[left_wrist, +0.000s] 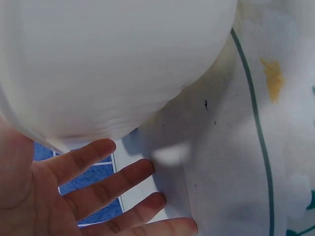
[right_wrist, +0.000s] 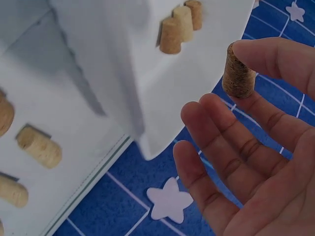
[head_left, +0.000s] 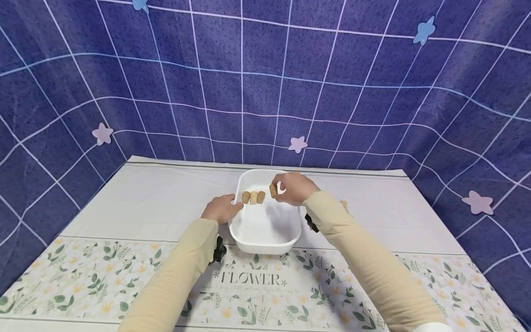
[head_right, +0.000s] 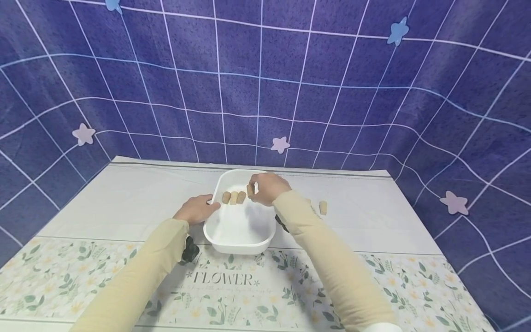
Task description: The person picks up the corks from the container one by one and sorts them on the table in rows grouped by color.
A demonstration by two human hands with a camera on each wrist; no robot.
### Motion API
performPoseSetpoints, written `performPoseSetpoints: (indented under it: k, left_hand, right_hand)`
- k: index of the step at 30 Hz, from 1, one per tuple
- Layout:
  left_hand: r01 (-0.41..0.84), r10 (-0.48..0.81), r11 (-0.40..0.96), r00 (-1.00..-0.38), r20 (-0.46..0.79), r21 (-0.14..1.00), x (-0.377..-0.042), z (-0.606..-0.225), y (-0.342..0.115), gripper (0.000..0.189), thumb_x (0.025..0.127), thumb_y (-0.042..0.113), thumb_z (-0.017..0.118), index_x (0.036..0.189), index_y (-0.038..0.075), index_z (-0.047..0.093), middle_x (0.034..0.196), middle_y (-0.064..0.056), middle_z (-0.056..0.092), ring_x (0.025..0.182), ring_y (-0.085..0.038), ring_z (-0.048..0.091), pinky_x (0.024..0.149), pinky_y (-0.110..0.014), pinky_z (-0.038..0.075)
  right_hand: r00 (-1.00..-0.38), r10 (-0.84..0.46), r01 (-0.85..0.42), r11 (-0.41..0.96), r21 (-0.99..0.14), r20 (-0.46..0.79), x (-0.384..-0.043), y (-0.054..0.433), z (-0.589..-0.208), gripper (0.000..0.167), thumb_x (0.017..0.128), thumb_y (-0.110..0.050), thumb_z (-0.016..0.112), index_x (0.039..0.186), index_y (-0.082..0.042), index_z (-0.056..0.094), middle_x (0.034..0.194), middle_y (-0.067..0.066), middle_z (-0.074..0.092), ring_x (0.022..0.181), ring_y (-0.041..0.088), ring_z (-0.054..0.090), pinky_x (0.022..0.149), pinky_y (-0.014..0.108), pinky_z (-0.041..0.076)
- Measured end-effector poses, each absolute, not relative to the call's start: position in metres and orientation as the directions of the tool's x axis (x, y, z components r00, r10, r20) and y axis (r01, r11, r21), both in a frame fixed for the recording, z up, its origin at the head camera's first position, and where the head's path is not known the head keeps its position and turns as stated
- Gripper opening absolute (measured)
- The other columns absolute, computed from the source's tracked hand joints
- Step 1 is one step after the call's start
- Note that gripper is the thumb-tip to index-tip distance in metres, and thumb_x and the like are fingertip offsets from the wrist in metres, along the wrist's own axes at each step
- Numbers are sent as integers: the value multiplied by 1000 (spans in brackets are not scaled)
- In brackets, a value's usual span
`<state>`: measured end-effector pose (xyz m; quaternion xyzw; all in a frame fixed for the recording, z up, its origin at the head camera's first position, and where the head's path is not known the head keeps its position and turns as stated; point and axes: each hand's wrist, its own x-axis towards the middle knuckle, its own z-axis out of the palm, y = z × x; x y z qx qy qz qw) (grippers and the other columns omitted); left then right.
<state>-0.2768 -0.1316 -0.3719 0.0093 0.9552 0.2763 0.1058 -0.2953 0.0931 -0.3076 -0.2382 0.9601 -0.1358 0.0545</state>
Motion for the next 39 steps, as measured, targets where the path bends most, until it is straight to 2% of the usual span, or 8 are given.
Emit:
performPoseSetpoints:
  k: [9,17,23,34,39]
  left_hand:
    - [-54,68,842,-977,-204,537,-277,-372,-132,58,104,32,44,151,-2,44,142,-26,55,117,-40,61,99,-49,49]
    - [-36,79,847,-978,-193,531,-276,-372,-132,57,104,32,43,149,-2,46,139,-26,58,117,-40,61,100,-50,49]
    - [-39,80,847,-977,-198,530,-276,-372,-131,57,103,32,43,149,-2,47,139,-25,58,115,-39,61,100,-49,49]
    - [-50,73,833,-977,-199,550,-277,-373,-131,56,103,31,44,148,-1,48,132,-24,62,104,-34,65,91,-45,53]
    - [-54,70,832,-977,-201,552,-276,-372,-131,56,103,32,44,149,-1,48,135,-25,61,105,-34,65,91,-44,53]
  right_hand:
    - [-897,-442,-416,860,-297,-25,-294,118,-307,46,90,-18,77,133,-8,65,110,12,70,99,27,64,89,42,52]
    - [-897,-442,-419,855,-307,-7,-297,138,-308,44,90,-15,75,131,-5,65,108,13,69,89,24,63,85,41,52]
    - [-888,-459,-440,845,-304,10,-295,154,-309,42,90,-12,74,129,-2,65,107,15,70,91,27,65,86,43,53]
    - [-889,-457,-436,841,-321,9,-291,181,-318,39,88,-13,75,125,-1,67,103,17,69,84,25,64,84,45,53]
    - [-889,-458,-432,847,-309,-13,-290,195,-325,39,87,-10,74,124,0,67,101,15,70,87,26,65,86,47,52]
